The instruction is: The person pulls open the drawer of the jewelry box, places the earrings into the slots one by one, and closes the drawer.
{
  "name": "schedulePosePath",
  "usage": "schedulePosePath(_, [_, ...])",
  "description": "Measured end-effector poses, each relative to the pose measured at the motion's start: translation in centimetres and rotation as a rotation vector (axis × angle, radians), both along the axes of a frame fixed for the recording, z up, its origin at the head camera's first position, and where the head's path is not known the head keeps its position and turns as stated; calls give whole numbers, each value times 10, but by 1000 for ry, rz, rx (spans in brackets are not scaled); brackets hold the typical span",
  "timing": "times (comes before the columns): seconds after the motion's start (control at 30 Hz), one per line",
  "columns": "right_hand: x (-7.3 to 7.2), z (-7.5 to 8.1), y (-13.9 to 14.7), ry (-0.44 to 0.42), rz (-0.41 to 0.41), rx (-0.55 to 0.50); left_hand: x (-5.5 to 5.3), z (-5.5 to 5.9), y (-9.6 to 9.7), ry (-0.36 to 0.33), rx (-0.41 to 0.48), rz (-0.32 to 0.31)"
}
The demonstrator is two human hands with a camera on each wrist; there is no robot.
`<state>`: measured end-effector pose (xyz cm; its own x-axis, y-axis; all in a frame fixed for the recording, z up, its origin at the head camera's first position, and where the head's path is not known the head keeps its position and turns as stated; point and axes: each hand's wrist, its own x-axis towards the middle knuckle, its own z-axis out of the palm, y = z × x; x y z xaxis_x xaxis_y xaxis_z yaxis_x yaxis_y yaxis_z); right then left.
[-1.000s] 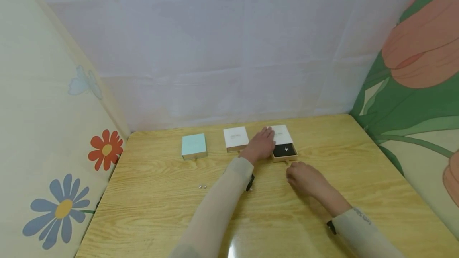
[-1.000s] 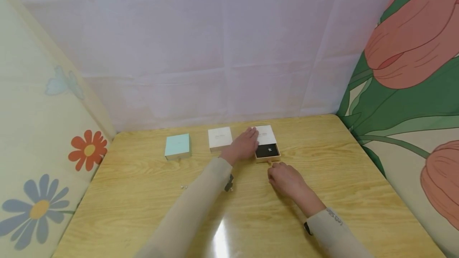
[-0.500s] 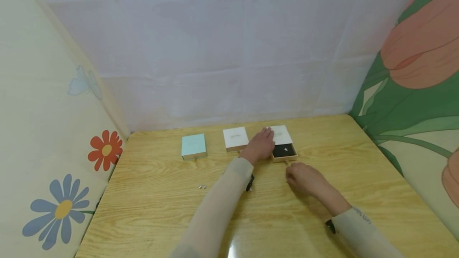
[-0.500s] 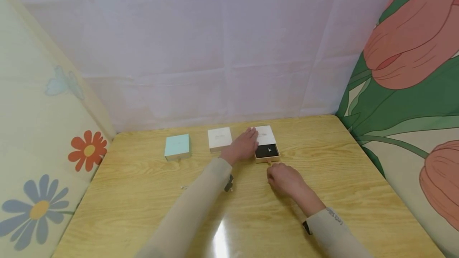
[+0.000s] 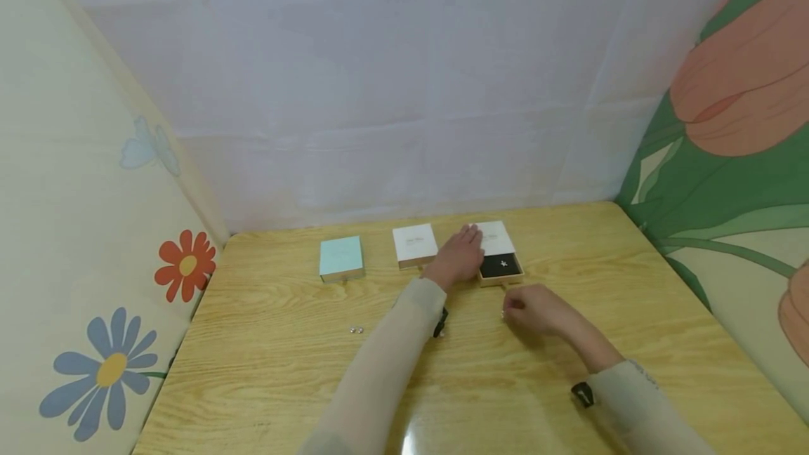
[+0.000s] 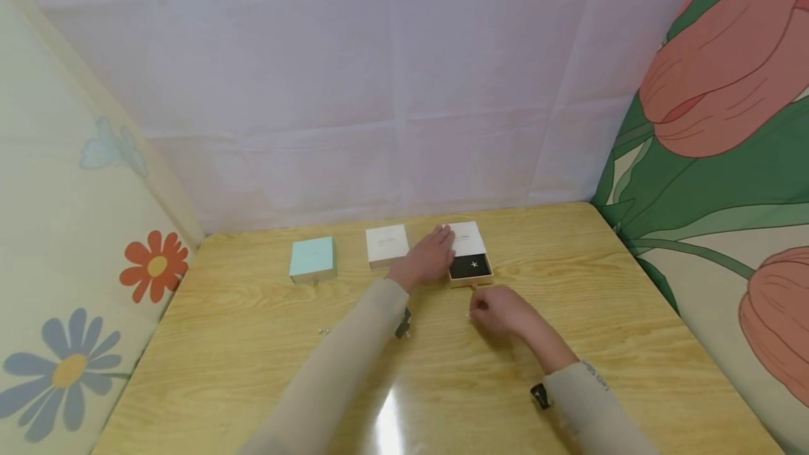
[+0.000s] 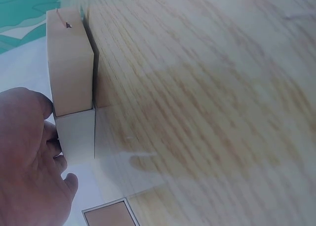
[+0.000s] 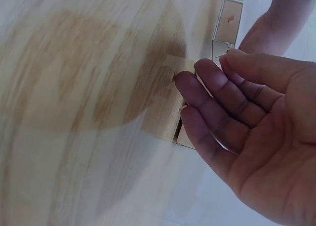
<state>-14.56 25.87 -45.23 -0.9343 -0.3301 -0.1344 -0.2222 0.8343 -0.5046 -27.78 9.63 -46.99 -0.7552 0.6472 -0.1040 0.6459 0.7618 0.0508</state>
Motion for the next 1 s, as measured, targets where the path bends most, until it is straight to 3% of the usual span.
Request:
schedulePosePath(0.3, [0,7,2,-86,-70,-114,-1,-2,0,-3,18,1])
schedulePosePath(0.5, [-6,8,5,-119,-115,-197,1,2,0,8,5,-4])
schedulePosePath(0.67, [-9,8,6,-201,-193,-282,0,1,0,8,8,-3])
schedulePosePath(1.0, [-19,12,5,-269,-251,-382,0,0,0,15,9,-6])
